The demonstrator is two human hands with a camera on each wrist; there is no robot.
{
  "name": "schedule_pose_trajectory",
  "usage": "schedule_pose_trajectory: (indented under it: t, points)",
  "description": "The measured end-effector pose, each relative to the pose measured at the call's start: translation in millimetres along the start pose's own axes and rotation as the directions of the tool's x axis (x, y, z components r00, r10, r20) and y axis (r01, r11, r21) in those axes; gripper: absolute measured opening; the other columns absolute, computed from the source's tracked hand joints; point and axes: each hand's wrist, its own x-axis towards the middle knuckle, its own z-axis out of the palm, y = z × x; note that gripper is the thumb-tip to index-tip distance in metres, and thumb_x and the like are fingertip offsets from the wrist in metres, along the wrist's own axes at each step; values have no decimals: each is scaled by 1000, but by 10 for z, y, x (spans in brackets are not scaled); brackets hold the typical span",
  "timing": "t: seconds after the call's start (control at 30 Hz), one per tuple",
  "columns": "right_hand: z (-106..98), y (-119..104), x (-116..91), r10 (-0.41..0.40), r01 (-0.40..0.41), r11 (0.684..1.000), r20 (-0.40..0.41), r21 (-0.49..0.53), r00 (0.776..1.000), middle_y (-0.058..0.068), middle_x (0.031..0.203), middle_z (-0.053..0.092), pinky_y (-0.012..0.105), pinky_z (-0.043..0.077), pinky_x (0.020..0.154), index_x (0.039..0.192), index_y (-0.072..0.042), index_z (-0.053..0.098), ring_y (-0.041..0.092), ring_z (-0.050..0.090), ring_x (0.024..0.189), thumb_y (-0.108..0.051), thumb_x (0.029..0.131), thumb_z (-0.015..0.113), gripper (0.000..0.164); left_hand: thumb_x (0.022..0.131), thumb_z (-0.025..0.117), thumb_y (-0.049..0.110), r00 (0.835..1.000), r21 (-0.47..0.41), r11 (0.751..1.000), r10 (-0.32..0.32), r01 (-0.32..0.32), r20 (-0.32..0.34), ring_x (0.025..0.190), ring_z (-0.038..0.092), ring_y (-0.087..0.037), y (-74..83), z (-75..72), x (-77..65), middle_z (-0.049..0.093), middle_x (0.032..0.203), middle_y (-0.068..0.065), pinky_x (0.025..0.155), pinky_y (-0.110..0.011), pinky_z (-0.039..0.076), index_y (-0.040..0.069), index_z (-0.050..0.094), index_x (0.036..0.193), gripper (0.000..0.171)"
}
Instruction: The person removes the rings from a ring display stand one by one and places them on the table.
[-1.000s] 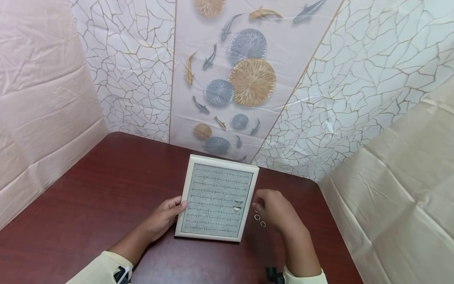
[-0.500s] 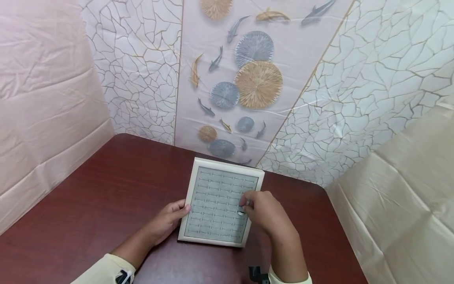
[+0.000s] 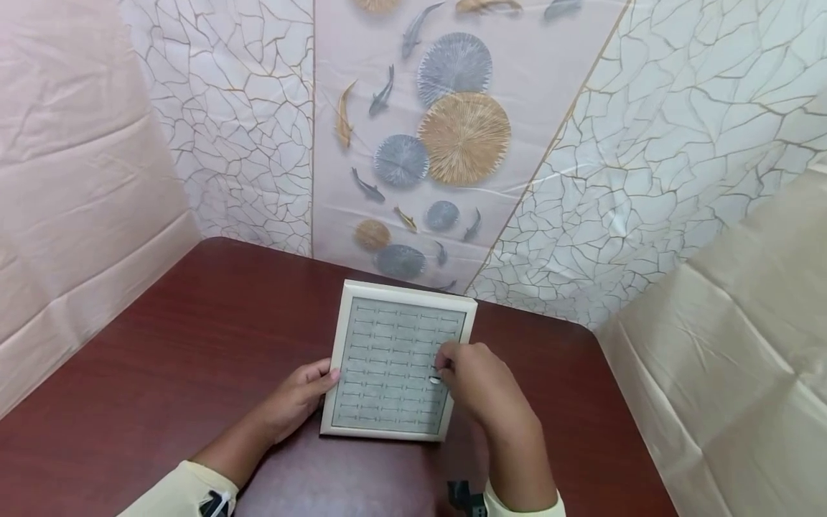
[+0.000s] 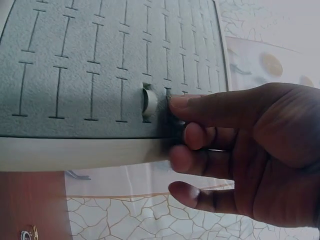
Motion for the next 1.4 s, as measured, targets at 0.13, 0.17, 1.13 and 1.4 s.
schedule_pose_trajectory:
  t: [0.13,0.17,1.13,1.4]
  points:
    - [-45,5,-22,-31,31,999,13,-8,999,-5,76,54,26,38,64,85,-17,59,12,50,72,4,99,69,28,118,49,25,1000,-6,1000,4,-4,12,115,76,-10,6,-8,20,66,145,-32,101,-29,60,-15,45,155,54]
    - [-55,6,-22,-37,37,999,19,-2,999,-4,77,55,26,38,64,85,-17,58,12,50,72,4,100,69,28,118,49,25,1000,-9,1000,7,-7,13,115,76,-10,9,-11,22,66,145,-34,100,-29,60,-15,45,154,54]
    - [-55,-18,-32,-53,52,998,43,30,998,-1,79,58,28,44,68,90,-14,57,14,55,74,9,97,62,25,118,48,26,1000,-6,1000,4,-4,5,115,76,-10,-8,-36,6,67,144,-32,101,-30,61,-15,47,153,54]
    - [-58,8,-56,-58,56,997,31,49,998,-1,79,60,27,45,67,93,-13,60,13,55,72,5,100,63,20,118,48,27,1000,2,1000,-5,5,1,113,76,-11,-15,-23,15,66,143,-35,99,-29,61,-16,48,151,53]
